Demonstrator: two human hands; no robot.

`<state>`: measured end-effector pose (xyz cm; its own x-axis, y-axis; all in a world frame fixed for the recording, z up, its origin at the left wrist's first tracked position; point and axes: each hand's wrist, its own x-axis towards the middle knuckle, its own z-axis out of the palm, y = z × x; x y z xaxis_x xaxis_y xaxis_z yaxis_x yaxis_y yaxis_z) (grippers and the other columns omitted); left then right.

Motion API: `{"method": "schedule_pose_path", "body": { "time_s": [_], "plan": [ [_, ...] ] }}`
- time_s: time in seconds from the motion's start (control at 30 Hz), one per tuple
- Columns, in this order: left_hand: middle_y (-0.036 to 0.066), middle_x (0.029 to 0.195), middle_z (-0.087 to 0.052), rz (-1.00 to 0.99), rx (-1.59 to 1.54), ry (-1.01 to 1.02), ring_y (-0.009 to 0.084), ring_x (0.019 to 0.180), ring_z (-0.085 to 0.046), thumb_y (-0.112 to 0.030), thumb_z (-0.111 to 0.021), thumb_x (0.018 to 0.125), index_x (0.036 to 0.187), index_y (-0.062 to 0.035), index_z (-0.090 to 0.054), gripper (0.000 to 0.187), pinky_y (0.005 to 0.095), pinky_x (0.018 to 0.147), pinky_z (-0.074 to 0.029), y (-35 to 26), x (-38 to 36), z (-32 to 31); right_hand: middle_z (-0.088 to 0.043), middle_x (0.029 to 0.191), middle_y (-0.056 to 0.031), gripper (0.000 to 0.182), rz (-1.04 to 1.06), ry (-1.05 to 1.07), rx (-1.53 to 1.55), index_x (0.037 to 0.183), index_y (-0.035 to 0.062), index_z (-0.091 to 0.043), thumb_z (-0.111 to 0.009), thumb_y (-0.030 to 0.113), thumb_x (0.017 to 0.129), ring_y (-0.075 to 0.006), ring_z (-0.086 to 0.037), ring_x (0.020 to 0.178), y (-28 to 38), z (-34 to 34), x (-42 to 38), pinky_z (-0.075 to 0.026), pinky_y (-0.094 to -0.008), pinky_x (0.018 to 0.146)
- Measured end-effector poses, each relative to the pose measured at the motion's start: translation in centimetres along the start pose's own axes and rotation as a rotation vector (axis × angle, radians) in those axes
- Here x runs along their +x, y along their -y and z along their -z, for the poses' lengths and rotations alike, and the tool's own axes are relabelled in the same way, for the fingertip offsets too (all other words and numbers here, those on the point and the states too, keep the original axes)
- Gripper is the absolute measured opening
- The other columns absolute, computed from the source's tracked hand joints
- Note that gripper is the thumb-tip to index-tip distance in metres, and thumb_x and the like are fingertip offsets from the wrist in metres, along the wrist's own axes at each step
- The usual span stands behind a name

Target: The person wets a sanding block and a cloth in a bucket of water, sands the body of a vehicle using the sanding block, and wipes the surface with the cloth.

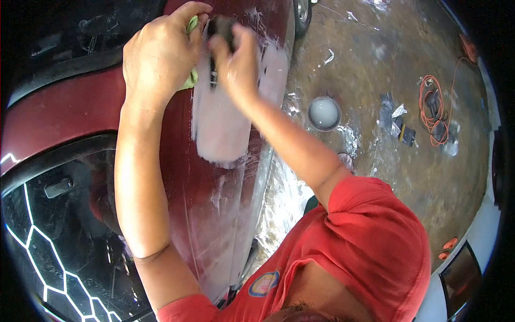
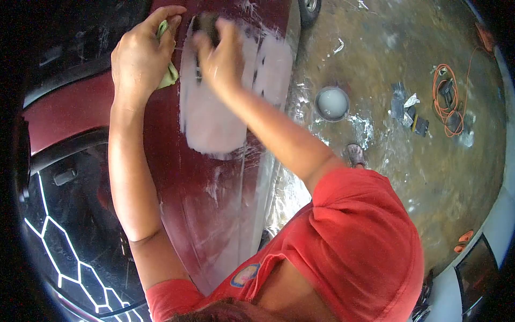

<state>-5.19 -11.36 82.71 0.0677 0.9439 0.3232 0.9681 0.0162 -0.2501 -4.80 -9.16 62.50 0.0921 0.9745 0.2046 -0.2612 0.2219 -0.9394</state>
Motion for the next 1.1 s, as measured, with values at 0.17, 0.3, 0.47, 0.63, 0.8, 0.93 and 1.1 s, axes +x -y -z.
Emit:
{"method": "schedule_pose_path", "body": {
  "time_s": [0.17, 0.3, 0.47, 0.63, 0.8, 0.93, 1.1],
  "plan": [
    [0.017, 0.087, -0.073, 0.078, -0.076, -0.03, 0.0349, 0.082, -0.072, -0.016, -0.068, 0.092, 0.105, -0.0094, -0.075, 0.015, 0.0429, 0.074, -0.056, -0.8, -0.1, -0.4, -0.061, 0.126, -0.0243, 0.061, 0.346, 0.217, -0.002, 0.136, 0.0033, -0.051, -0.075, 0.039, 0.093, -0.0445, -0.06, 0.116, -0.5, 2.1, -4.6, -0.052, -0.0518, 0.094],
    [0.017, 0.087, -0.073, 0.035, -0.033, -0.03, 0.0345, 0.083, -0.073, -0.015, -0.068, 0.092, 0.105, -0.0095, -0.075, 0.016, 0.0426, 0.075, -0.056, -0.6, -0.3, -0.3, -0.063, 0.121, -0.022, 0.059, -0.003, 0.046, 0.018, 0.132, -0.0024, -0.053, -0.076, 0.036, 0.093, -0.0361, -0.061, 0.108, -3.1, 0.6, 3.9, -0.05, -0.0445, 0.093],
    [0.016, 0.087, -0.073, 0.093, 0.035, 0.027, 0.0347, 0.082, -0.072, -0.015, -0.068, 0.092, 0.105, -0.0093, -0.075, 0.015, 0.043, 0.074, -0.056, 3.3, 0.3, -4.4, -0.061, 0.125, -0.0262, 0.057, 0.21, 0.118, 0.092, 0.132, 0.0003, -0.053, -0.078, 0.031, 0.09, -0.0451, -0.06, 0.114, 0.1, 1.0, -5.9, -0.05, -0.0514, 0.097],
    [0.017, 0.084, -0.073, -0.022, -0.083, -0.073, 0.0359, 0.08, -0.072, -0.014, -0.069, 0.091, 0.1, -0.009, -0.075, 0.012, 0.0437, 0.073, -0.056, 0.2, -0.1, -1.0, -0.062, 0.127, -0.0232, 0.059, 0.344, 0.165, -0.087, 0.13, 0.0005, -0.055, -0.078, 0.035, 0.089, -0.0443, -0.061, 0.115, -3.1, 2.2, -0.7, -0.05, -0.0493, 0.097],
    [0.013, 0.092, -0.075, 0.041, 0.027, 0.064, 0.0327, 0.089, -0.073, -0.031, -0.062, 0.1, 0.12, -0.0232, -0.072, 0.024, 0.0426, 0.078, -0.057, 0.7, -0.6, -0.9, -0.061, 0.128, -0.0277, 0.055, -0.101, 0.007, 0.003, 0.131, -0.0021, -0.052, -0.074, 0.031, 0.093, -0.046, -0.061, 0.115, -2.5, 0.3, 1.4, -0.048, -0.0507, 0.101],
    [0.011, 0.089, -0.075, 0.11, 0.011, 0.092, 0.0328, 0.086, -0.074, -0.037, -0.062, 0.101, 0.121, -0.0291, -0.073, 0.025, 0.0436, 0.075, -0.057, 1.1, -0.6, -1.6, -0.061, 0.126, -0.0251, 0.065, 0.44, 0.226, 0.023, 0.136, 0.0035, -0.05, -0.079, 0.037, 0.089, -0.046, -0.061, 0.114, 0.2, 2.9, -6.9, -0.051, -0.0535, 0.095],
    [0.011, 0.091, -0.076, -0.006, 0.043, 0.016, 0.0328, 0.087, -0.074, -0.035, -0.062, 0.1, 0.122, -0.0283, -0.073, 0.025, 0.0429, 0.076, -0.058, 1.6, -0.8, -2.0, -0.063, 0.123, -0.0263, 0.059, 0.139, 0.124, 0.036, 0.131, -0.0007, -0.053, -0.076, 0.037, 0.091, -0.0427, -0.062, 0.114, -5.2, 1.6, 1.9, -0.051, -0.0498, 0.094]
  ]
}}
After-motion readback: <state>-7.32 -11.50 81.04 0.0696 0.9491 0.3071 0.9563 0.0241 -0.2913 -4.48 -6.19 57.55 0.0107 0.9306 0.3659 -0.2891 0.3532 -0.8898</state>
